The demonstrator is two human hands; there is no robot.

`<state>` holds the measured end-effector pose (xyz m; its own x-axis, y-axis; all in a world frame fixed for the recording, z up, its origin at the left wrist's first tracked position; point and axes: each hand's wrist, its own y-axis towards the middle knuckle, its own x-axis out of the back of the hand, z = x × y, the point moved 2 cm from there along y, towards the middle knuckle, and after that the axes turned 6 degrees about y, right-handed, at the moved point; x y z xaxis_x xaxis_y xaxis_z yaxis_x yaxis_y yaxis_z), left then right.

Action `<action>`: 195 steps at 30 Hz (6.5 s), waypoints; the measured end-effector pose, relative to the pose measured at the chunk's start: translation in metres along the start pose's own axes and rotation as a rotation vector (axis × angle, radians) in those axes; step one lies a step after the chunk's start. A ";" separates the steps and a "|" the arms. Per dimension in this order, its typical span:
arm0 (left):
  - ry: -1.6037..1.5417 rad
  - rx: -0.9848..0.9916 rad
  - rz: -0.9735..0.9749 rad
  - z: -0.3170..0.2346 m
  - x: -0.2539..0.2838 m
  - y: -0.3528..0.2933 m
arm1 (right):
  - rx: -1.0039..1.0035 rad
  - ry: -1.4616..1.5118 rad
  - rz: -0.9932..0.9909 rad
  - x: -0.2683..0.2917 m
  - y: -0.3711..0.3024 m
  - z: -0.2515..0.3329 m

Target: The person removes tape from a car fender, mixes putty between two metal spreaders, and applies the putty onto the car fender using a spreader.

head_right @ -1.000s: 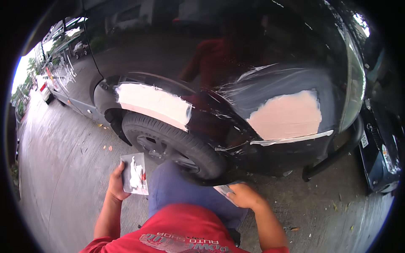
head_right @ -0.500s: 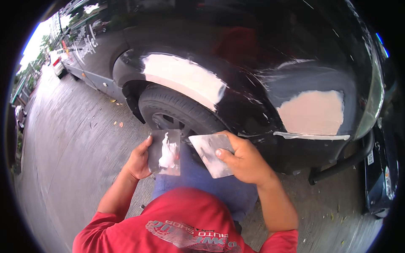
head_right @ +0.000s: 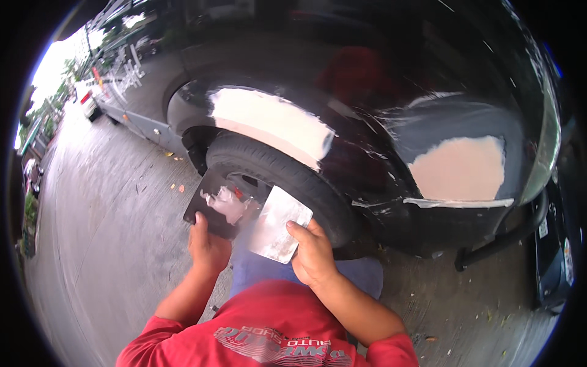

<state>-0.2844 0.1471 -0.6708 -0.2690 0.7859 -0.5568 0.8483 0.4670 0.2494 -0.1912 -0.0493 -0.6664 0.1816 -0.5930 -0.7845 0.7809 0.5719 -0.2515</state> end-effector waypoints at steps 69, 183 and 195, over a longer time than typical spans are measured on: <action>-0.088 0.978 0.563 0.132 -0.186 -0.013 | 1.203 -1.705 -0.058 0.089 -0.171 0.077; 0.015 1.083 0.559 0.142 -0.200 -0.002 | 0.827 -2.029 -0.219 0.075 -0.213 0.174; 0.258 1.010 0.493 0.132 -0.219 -0.001 | 0.505 -2.112 0.062 0.062 -0.173 0.159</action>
<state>-0.1665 -0.0786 -0.6537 0.2064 0.9066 -0.3681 0.8340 -0.3597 -0.4184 -0.2197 -0.2747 -0.5812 0.1396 -0.3635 0.9211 0.7339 0.6625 0.1503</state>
